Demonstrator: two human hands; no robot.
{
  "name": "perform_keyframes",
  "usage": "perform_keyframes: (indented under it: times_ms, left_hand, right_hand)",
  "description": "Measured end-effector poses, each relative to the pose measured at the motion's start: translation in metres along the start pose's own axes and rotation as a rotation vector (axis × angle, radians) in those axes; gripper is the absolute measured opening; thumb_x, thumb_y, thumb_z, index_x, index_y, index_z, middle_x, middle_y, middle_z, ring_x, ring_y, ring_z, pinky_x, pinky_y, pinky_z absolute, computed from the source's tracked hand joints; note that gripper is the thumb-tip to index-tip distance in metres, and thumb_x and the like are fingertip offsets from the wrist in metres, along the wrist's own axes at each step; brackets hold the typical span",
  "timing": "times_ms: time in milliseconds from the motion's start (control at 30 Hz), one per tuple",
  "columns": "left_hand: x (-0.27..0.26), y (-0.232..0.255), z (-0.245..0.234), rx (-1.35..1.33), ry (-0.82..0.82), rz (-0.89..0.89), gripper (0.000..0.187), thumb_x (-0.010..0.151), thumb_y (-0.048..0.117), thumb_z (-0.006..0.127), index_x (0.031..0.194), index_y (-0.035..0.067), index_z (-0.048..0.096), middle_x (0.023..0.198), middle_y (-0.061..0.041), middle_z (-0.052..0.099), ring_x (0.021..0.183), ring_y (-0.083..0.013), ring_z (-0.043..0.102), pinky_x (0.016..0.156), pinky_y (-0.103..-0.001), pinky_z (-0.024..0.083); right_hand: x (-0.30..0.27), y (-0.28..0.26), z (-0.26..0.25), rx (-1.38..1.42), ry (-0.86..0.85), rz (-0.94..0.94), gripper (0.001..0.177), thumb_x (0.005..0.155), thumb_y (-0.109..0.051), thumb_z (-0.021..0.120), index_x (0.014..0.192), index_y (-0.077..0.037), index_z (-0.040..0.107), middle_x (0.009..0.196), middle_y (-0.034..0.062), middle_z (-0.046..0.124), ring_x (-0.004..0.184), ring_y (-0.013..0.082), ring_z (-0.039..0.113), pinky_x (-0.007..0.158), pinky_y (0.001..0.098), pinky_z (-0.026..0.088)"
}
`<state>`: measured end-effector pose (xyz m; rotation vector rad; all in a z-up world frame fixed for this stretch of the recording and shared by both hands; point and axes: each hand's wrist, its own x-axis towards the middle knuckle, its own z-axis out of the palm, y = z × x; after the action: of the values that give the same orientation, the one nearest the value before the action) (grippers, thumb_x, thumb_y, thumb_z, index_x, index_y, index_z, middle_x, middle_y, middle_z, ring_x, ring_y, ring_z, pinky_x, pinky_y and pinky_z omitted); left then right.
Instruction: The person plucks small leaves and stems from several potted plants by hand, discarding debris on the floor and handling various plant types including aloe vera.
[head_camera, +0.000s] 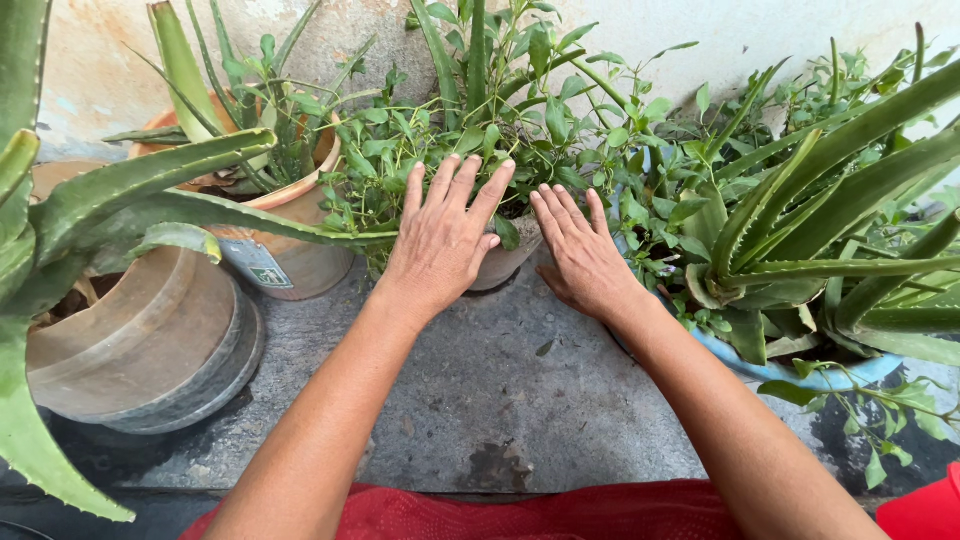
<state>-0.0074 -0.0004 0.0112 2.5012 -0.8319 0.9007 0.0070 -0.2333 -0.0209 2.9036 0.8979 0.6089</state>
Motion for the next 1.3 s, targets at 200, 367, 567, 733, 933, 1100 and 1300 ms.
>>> perform_keyframes:
  times_ms: [200,367,567,733,933,1100,1300]
  left_hand:
    - [0.001,-0.001,0.0,0.008,0.013,0.009,0.083,0.085,0.022,0.077,0.157,0.016,0.037,0.148,-0.021,0.047,0.141,-0.0408,0.041,0.119,-0.063,0.023]
    - [0.001,-0.001,-0.001,-0.009,0.019,0.01,0.082,0.085,0.022,0.077,0.156,0.013,0.038,0.149,-0.022,0.047,0.141,-0.0416,0.041,0.119,-0.063,0.022]
    - [0.0,-0.001,0.0,-0.012,0.015,0.009,0.08,0.085,0.022,0.078,0.154,0.011,0.041,0.15,-0.022,0.047,0.143,-0.0418,0.04,0.119,-0.064,0.022]
    - [0.0,-0.003,0.002,-0.013,0.012,0.011,0.079,0.085,0.022,0.079,0.154,0.01,0.041,0.15,-0.022,0.047,0.143,-0.0416,0.039,0.119,-0.064,0.021]
    - [0.0,-0.003,0.008,0.001,0.015,0.027,0.081,0.085,0.022,0.08,0.155,0.009,0.041,0.151,-0.023,0.047,0.143,-0.0415,0.039,0.12,-0.065,0.02]
    - [-0.001,-0.005,0.007,0.007,-0.005,0.017,0.081,0.088,0.021,0.08,0.157,0.009,0.04,0.152,-0.022,0.047,0.145,-0.0409,0.039,0.121,-0.065,0.018]
    - [0.0,-0.002,0.009,0.012,-0.012,0.002,0.082,0.085,0.023,0.08,0.155,0.009,0.04,0.152,-0.023,0.046,0.144,-0.04,0.038,0.121,-0.065,0.018]
  right_hand:
    - [-0.002,0.002,0.0,0.015,-0.027,0.01,0.104,0.076,-0.023,0.081,0.157,0.003,0.021,0.162,0.022,0.03,0.153,0.0344,0.025,0.125,0.0568,0.009]
    - [-0.003,0.004,0.001,0.011,-0.016,-0.003,0.104,0.077,-0.024,0.081,0.157,0.004,0.021,0.163,0.0225,0.03,0.153,0.0347,0.025,0.125,0.0568,0.01]
    - [-0.004,0.005,0.001,-0.025,-0.035,-0.009,0.104,0.077,-0.026,0.08,0.157,0.005,0.021,0.163,0.0223,0.03,0.153,0.0354,0.025,0.125,0.0562,0.011]
    - [-0.005,0.004,0.001,-0.025,-0.034,-0.015,0.104,0.078,-0.026,0.08,0.158,0.005,0.022,0.163,0.0224,0.03,0.154,0.0354,0.025,0.126,0.0562,0.011]
    - [-0.007,0.007,-0.001,-0.059,-0.053,-0.029,0.103,0.079,-0.026,0.079,0.158,0.005,0.021,0.165,0.0224,0.03,0.155,0.0357,0.024,0.126,0.0567,0.01]
    - [-0.006,0.006,-0.002,-0.008,-0.058,-0.001,0.102,0.082,-0.025,0.078,0.16,0.005,0.02,0.166,0.0233,0.029,0.156,0.0356,0.023,0.126,0.056,0.009]
    - [-0.007,0.006,-0.004,-0.004,-0.058,0.012,0.101,0.083,-0.025,0.078,0.159,0.005,0.02,0.165,0.0236,0.028,0.156,0.0361,0.023,0.126,0.0563,0.008]
